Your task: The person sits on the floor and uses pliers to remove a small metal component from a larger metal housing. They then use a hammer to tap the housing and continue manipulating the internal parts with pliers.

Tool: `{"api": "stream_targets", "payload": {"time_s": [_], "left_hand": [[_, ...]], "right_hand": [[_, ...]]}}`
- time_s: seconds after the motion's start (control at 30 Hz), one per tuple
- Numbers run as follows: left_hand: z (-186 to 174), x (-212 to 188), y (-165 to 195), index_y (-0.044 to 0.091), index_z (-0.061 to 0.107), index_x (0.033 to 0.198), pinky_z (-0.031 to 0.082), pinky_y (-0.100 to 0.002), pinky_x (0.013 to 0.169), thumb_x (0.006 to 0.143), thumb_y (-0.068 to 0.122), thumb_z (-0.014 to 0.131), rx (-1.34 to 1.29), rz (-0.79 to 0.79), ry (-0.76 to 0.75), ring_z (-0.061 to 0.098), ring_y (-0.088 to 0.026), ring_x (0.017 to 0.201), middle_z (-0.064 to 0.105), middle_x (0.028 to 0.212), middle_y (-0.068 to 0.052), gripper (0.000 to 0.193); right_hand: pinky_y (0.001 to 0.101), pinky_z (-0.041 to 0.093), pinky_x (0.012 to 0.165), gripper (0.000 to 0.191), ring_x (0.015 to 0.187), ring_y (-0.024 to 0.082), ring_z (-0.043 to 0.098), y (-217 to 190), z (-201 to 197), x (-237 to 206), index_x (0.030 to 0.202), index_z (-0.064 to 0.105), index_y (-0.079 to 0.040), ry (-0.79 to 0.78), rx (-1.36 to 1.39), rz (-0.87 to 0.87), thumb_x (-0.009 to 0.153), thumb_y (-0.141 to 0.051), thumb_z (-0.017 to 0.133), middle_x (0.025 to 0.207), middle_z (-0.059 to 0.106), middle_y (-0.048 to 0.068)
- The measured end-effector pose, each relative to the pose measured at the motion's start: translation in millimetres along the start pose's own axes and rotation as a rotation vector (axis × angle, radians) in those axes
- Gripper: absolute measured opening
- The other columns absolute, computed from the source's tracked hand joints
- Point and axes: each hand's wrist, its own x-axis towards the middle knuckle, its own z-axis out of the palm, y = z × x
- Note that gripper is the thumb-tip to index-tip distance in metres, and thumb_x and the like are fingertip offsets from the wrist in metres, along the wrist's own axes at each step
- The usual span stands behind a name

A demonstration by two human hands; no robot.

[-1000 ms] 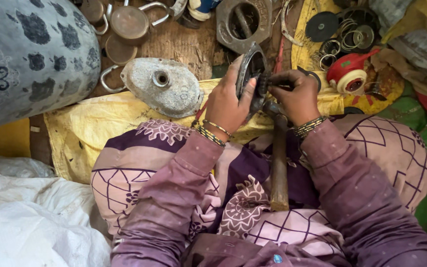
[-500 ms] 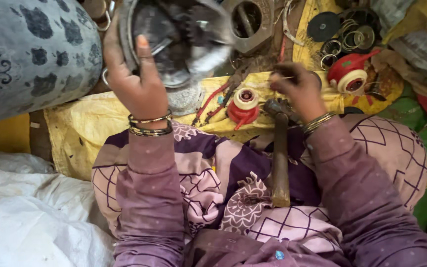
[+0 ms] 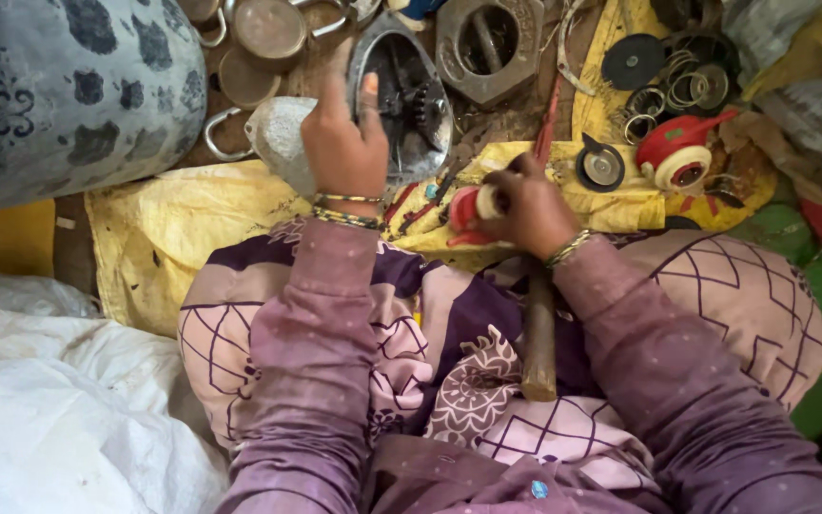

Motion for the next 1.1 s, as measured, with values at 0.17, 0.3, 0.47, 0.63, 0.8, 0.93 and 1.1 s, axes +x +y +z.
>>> {"api": "stream_targets", "payload": {"time_s": [0.17, 0.3, 0.47, 0.63, 0.8, 0.93, 1.1], "left_hand": [[-4, 2, -5, 0.011, 0.054, 0.144, 0.06, -0.045, 0.087, 0.113, 0.023, 0.06, 0.0, 0.014, 0.083, 0.075, -0.04, 0.106, 0.073, 0.124, -0.019, 0.034], [-3, 7, -7, 0.011, 0.054, 0.145, 0.061, -0.044, 0.081, 0.111, 0.027, 0.06, 0.035, -0.075, 0.111, 0.076, -0.037, 0.102, 0.073, 0.123, -0.019, 0.038], [-2, 9, -7, 0.014, 0.054, 0.143, 0.06, -0.045, 0.075, 0.11, 0.031, 0.058, 0.04, -0.142, 0.082, 0.076, -0.036, 0.095, 0.076, 0.114, -0.017, 0.037], [7, 11, -8, 0.014, 0.045, 0.148, 0.06, -0.044, 0.073, 0.111, 0.032, 0.052, 0.03, -0.031, 0.138, 0.075, -0.035, 0.092, 0.074, 0.114, -0.019, 0.042], [18, 7, -5, 0.013, 0.052, 0.141, 0.055, -0.05, 0.066, 0.106, 0.03, 0.056, 0.007, -0.17, -0.044, 0.072, -0.039, 0.081, 0.075, 0.097, -0.017, 0.039], [15, 7, -7, 0.011, 0.053, 0.137, 0.054, -0.05, 0.066, 0.105, 0.029, 0.056, -0.009, -0.149, 0.009, 0.071, -0.04, 0.081, 0.075, 0.1, -0.018, 0.036], [11, 13, -10, 0.011, 0.056, 0.134, 0.054, -0.05, 0.066, 0.105, 0.029, 0.057, -0.014, -0.136, 0.065, 0.071, -0.04, 0.08, 0.075, 0.1, -0.016, 0.035]], "right_hand": [[0.042, 0.056, 0.075, 0.009, 0.092, 0.027, 0.069, 53, -49, 21, 0.097, 0.077, -0.016, 0.118, -0.682, -0.049, 0.094, -0.009, 0.073, 0.098, 0.07, 0.009], [0.0353, 0.055, 0.074, 0.007, 0.087, 0.022, 0.066, 65, -46, 23, 0.107, 0.07, -0.007, 0.494, 0.023, -0.049, 0.108, -0.012, 0.065, 0.099, 0.069, 0.01], [0.037, 0.057, 0.071, 0.028, 0.081, 0.025, 0.072, 13, 22, 30, 0.119, 0.066, -0.002, 0.122, 0.054, -0.101, 0.097, -0.019, 0.074, 0.094, 0.073, 0.015], [0.0406, 0.06, 0.075, 0.037, 0.086, 0.029, 0.075, -20, 54, 53, 0.118, 0.068, -0.004, 0.009, -0.104, -0.051, 0.089, -0.025, 0.078, 0.099, 0.077, 0.017], [0.0435, 0.058, 0.075, 0.052, 0.079, 0.032, 0.074, -32, 62, 78, 0.097, 0.069, 0.003, 0.082, -0.244, 0.361, 0.079, -0.041, 0.09, 0.085, 0.074, 0.019], [0.045, 0.057, 0.071, 0.043, 0.075, 0.034, 0.072, -46, 62, 80, 0.085, 0.076, 0.002, 0.092, -0.351, 0.302, 0.076, -0.037, 0.091, 0.079, 0.073, 0.02], [0.0384, 0.053, 0.052, 0.026, 0.059, 0.024, 0.066, -33, 56, 67, 0.089, 0.069, 0.004, 0.067, 0.502, 0.576, 0.092, -0.022, 0.073, 0.071, 0.07, 0.011]]}}
